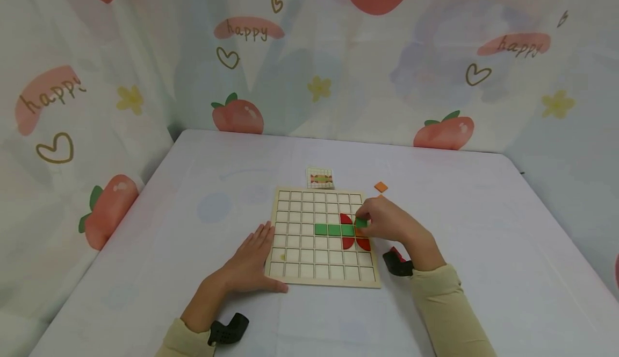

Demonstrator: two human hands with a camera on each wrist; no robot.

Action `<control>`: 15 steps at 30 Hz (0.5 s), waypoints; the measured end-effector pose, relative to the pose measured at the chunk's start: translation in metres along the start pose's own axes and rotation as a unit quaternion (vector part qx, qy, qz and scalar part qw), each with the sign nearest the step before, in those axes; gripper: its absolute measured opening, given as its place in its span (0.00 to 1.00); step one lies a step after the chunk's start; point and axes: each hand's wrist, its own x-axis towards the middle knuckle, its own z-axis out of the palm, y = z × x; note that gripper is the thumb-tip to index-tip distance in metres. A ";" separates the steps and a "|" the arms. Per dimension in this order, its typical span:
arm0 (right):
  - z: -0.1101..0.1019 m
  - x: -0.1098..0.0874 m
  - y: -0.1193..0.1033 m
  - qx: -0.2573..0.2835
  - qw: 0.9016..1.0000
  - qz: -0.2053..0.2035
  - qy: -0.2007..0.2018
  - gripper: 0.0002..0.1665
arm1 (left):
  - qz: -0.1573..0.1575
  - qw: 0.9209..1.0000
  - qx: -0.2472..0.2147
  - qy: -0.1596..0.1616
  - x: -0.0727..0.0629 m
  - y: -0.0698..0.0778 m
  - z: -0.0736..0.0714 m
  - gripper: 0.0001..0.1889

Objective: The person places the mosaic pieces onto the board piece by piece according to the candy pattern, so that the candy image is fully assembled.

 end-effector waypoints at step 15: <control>0.012 0.009 -0.016 -0.018 0.999 -0.038 -0.016 0.10 | 0.004 1.000 0.002 -0.002 0.002 -0.002 0.001 0.66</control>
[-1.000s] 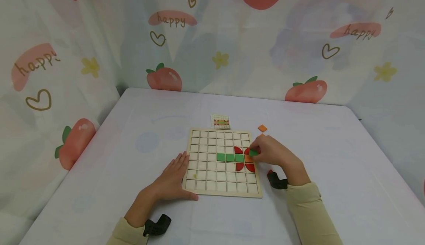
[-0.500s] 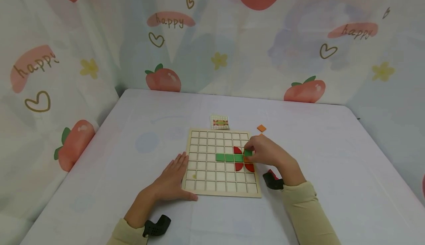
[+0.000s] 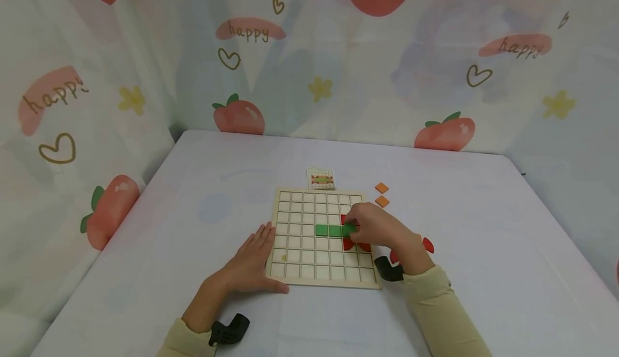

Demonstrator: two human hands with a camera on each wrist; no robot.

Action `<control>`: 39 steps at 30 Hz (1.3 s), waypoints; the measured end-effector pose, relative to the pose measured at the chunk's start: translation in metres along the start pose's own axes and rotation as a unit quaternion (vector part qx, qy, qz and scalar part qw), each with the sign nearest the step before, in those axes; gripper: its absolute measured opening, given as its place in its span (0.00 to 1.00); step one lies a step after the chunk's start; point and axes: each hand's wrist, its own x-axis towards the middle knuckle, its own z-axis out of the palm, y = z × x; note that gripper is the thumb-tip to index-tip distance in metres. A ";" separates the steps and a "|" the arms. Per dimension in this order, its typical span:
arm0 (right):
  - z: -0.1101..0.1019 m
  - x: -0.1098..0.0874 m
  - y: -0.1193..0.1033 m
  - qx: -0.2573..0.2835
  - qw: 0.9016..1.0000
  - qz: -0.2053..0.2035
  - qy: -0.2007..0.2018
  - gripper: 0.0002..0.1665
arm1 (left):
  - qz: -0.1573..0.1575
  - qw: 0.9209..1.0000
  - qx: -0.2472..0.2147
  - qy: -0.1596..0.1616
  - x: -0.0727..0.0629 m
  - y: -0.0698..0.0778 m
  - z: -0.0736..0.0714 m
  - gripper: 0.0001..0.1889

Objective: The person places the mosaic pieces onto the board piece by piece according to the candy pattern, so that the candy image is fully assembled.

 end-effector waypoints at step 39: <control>0.013 0.025 -0.031 -0.014 0.999 -0.051 0.012 0.06 | 0.003 1.000 -0.002 0.004 -0.003 0.001 -0.001 0.65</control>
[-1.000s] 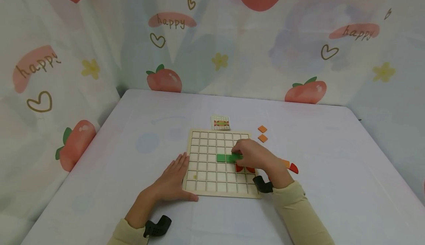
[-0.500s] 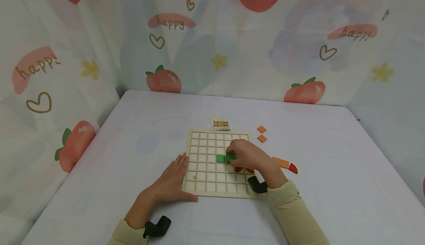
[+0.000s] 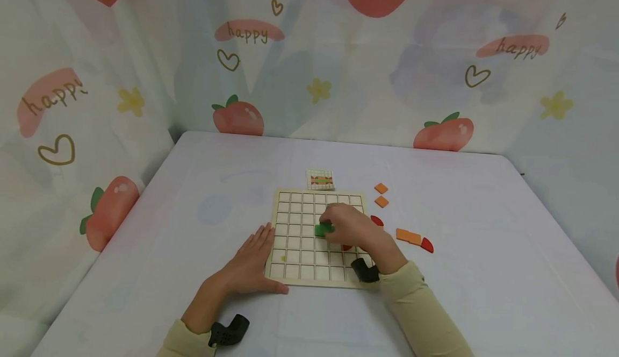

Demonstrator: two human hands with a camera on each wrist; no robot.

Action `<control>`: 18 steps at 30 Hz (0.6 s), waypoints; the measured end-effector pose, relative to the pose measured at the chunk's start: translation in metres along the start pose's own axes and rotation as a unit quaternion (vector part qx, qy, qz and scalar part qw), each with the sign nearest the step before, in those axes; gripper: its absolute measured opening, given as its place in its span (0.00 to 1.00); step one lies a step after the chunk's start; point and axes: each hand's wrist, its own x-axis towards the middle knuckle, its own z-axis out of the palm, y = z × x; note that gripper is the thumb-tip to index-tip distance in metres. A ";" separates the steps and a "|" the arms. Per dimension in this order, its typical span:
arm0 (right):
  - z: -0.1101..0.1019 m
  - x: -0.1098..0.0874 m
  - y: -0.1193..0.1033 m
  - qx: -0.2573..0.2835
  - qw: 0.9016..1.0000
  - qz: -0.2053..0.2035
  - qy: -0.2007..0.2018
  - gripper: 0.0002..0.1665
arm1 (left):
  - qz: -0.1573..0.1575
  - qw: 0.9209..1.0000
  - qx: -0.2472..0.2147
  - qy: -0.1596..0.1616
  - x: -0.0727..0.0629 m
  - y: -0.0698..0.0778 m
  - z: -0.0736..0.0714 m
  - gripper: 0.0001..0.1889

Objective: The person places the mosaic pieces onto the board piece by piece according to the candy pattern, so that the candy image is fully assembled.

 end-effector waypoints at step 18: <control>0.009 0.020 -0.012 -0.029 0.999 0.000 -0.022 0.03 | 0.001 1.000 -0.002 -0.004 0.001 0.000 0.000 0.65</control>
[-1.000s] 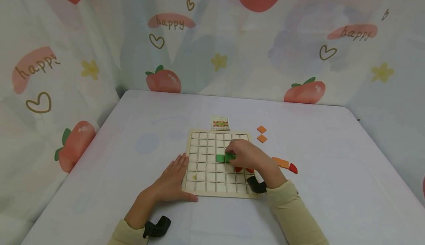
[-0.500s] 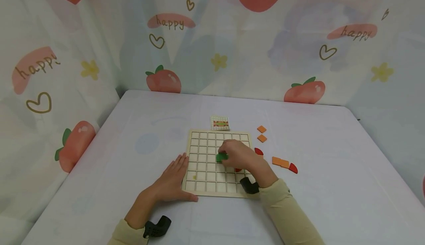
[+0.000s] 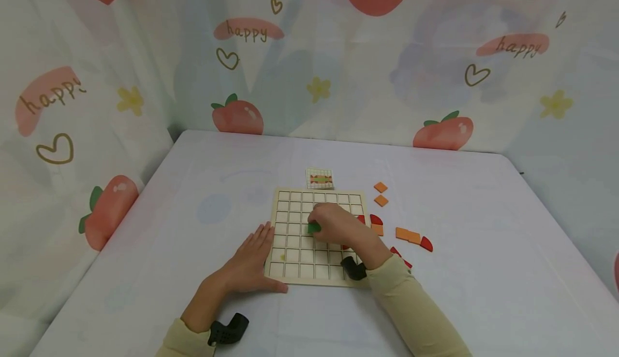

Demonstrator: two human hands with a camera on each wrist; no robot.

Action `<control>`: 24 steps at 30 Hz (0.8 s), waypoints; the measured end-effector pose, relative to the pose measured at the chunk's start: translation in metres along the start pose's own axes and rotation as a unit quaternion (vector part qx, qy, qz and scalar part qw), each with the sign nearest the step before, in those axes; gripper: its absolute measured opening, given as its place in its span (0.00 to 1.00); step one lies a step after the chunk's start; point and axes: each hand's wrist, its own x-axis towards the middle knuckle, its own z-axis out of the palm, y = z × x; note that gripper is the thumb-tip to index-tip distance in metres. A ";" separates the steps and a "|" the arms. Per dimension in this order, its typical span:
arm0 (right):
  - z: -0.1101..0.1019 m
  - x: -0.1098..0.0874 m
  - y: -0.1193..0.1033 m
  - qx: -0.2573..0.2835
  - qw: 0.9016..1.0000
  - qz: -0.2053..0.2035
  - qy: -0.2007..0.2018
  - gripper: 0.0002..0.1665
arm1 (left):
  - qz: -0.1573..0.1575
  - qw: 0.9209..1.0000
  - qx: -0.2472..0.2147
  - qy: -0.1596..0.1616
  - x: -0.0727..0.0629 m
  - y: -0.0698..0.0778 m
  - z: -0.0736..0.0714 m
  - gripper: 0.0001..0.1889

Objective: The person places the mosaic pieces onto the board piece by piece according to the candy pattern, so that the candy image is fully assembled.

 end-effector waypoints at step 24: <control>0.005 0.010 -0.007 -0.022 1.000 -0.011 -0.012 0.09 | 0.000 1.000 -0.001 0.003 0.000 -0.001 0.001 0.66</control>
